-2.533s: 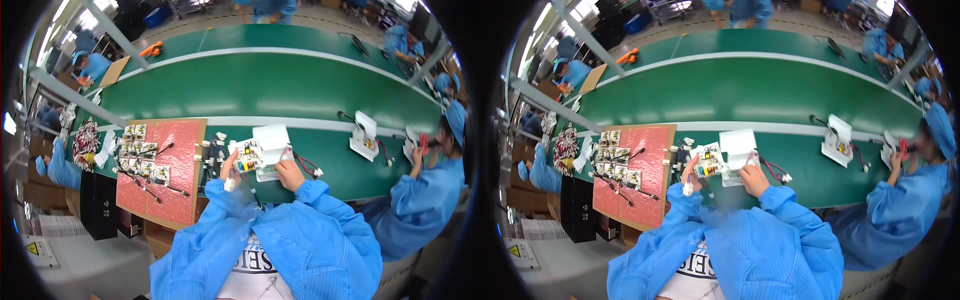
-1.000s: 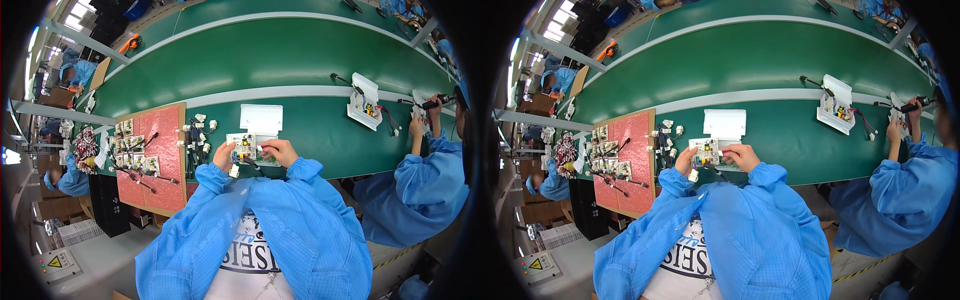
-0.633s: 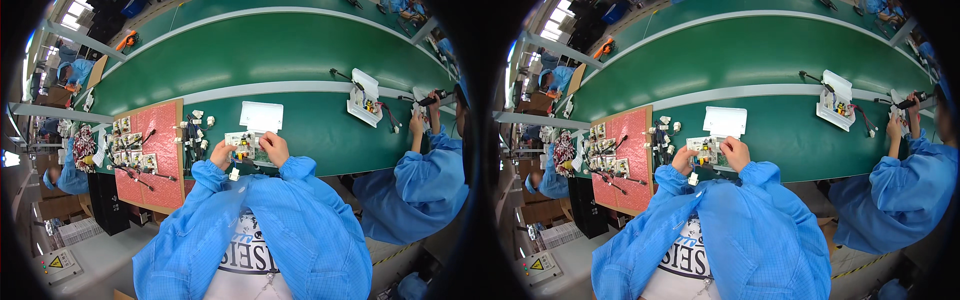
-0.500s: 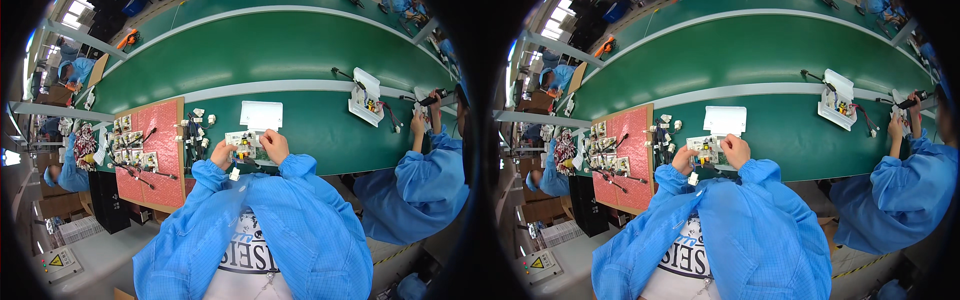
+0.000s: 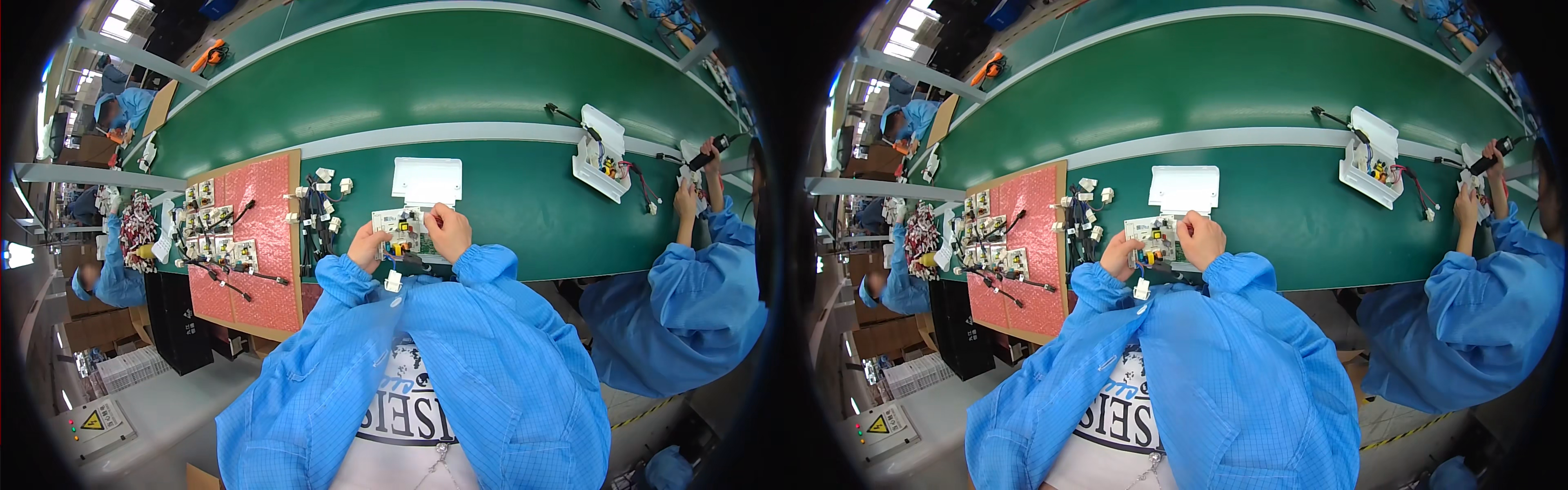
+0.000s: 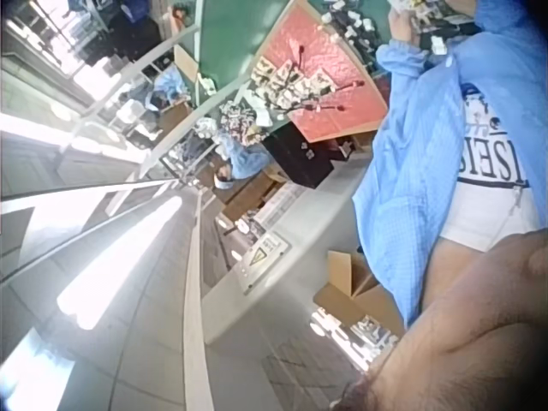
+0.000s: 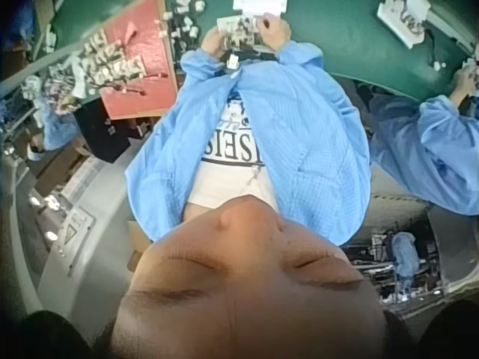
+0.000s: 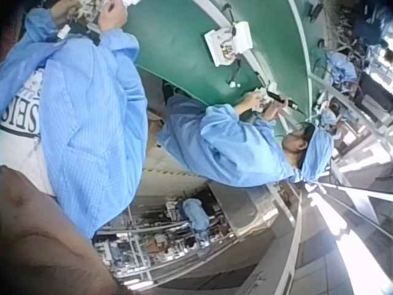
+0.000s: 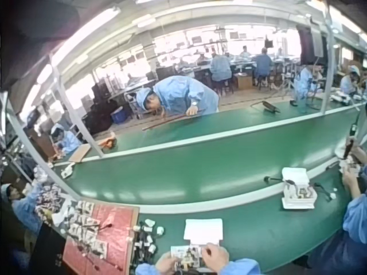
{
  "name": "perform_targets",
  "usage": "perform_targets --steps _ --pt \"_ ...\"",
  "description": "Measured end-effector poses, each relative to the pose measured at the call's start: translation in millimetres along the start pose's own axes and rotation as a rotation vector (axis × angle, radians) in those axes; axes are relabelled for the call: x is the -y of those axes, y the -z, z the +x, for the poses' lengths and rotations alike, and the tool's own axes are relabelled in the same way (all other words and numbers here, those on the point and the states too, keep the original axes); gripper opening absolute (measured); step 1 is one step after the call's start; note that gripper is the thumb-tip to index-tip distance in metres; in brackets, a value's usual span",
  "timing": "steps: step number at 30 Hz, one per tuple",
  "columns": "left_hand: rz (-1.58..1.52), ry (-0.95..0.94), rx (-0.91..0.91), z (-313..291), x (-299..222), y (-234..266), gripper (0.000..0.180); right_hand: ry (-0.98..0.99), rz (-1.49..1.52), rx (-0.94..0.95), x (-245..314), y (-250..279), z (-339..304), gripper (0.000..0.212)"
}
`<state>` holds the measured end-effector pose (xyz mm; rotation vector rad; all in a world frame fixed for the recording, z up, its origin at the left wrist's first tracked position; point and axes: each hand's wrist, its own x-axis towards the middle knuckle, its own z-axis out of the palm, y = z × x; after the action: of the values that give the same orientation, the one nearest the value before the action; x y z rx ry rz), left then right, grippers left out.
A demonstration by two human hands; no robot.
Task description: Manually assemble electronic components onto circuit boards and secure them into plastic housings.
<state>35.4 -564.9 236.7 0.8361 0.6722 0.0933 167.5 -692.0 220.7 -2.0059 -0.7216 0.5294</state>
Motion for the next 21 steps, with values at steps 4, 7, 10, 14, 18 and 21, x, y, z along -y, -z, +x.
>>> perform_targets --steps 4,7,10,14,18,21 --pt "0.051 -0.05 -0.008 -2.6 4.6 -1.9 0.042 0.006 -0.057 -0.02 2.7 -3.9 -5.4 0.019" --pt "0.117 -0.077 -0.031 -2.7 8.3 -0.2 0.041 0.062 -0.124 -0.08 6.8 -8.1 -8.4 0.015" --pt "0.135 -0.066 -0.03 -2.5 8.0 -1.1 0.04 0.138 -0.09 -0.144 4.4 -12.2 -9.5 0.014" --pt "0.114 -0.032 -0.03 -4.4 3.3 -6.3 0.039 0.169 -0.046 -0.182 2.8 -15.6 -10.3 0.011" --pt "0.16 -0.02 -0.025 -0.6 3.6 -8.1 0.04 0.149 -0.056 -0.19 -0.5 -18.0 -7.5 0.01" --pt "0.205 -0.073 -0.023 2.1 3.3 -9.0 0.037 0.147 -0.042 -0.192 0.7 -15.2 -4.9 0.01"
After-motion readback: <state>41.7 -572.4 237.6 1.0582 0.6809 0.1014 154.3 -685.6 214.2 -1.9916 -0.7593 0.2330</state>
